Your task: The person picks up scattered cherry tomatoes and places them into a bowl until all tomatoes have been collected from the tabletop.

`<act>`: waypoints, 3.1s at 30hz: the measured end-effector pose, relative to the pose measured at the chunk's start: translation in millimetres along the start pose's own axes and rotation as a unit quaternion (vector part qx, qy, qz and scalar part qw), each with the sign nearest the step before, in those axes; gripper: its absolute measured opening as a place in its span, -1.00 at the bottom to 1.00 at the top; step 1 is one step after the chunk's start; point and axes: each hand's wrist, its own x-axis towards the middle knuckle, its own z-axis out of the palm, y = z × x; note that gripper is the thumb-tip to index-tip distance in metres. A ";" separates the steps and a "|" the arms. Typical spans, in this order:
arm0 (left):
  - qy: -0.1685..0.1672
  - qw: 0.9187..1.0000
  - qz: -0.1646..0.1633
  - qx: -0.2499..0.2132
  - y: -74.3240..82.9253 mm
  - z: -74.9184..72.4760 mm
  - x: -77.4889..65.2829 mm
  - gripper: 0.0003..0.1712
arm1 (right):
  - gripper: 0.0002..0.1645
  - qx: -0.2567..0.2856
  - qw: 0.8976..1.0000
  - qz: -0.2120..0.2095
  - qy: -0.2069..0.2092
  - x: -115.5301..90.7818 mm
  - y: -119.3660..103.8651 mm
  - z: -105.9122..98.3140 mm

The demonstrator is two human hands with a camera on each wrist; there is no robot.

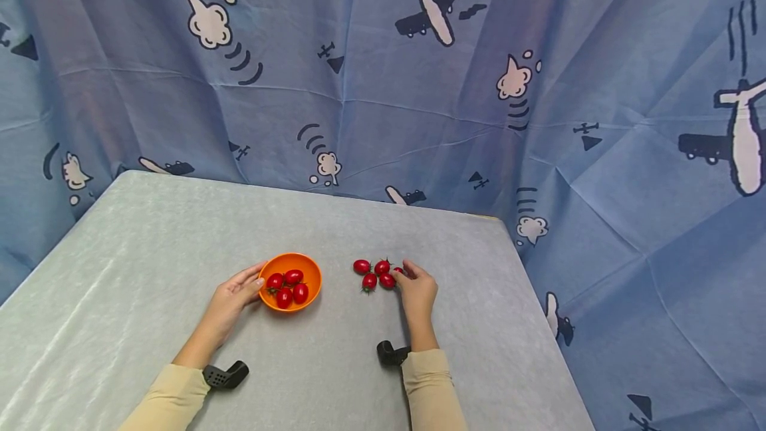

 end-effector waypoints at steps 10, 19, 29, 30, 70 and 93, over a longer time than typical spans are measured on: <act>-0.003 1.000 0.001 -0.001 0.2 -0.5 0.1 -0.41 | -0.58 -0.023 1.000 -0.003 -0.004 3.1 2.2 1.3; -0.007 1.000 -0.001 -0.006 -1.1 -1.0 1.6 -0.41 | -0.60 -0.036 0.999 -0.004 -0.008 4.3 6.3 4.2; -0.009 1.000 0.005 -0.010 0.3 -0.7 0.2 -0.42 | -0.63 -0.035 0.999 -0.010 0.006 2.6 4.2 3.2; -0.008 1.000 0.005 -0.008 0.2 -0.6 0.1 -0.42 | -0.63 -0.035 0.999 -0.011 0.008 1.9 2.7 2.7; 0.001 1.000 0.011 -0.004 -0.3 -0.5 -0.4 -0.42 | -0.71 0.028 0.994 -0.071 -0.073 -49.5 -63.4 48.5; -0.002 1.000 0.009 -0.003 0.2 -0.4 0.6 -0.43 | -0.70 0.052 0.983 -0.105 -0.144 -69.4 -85.3 74.6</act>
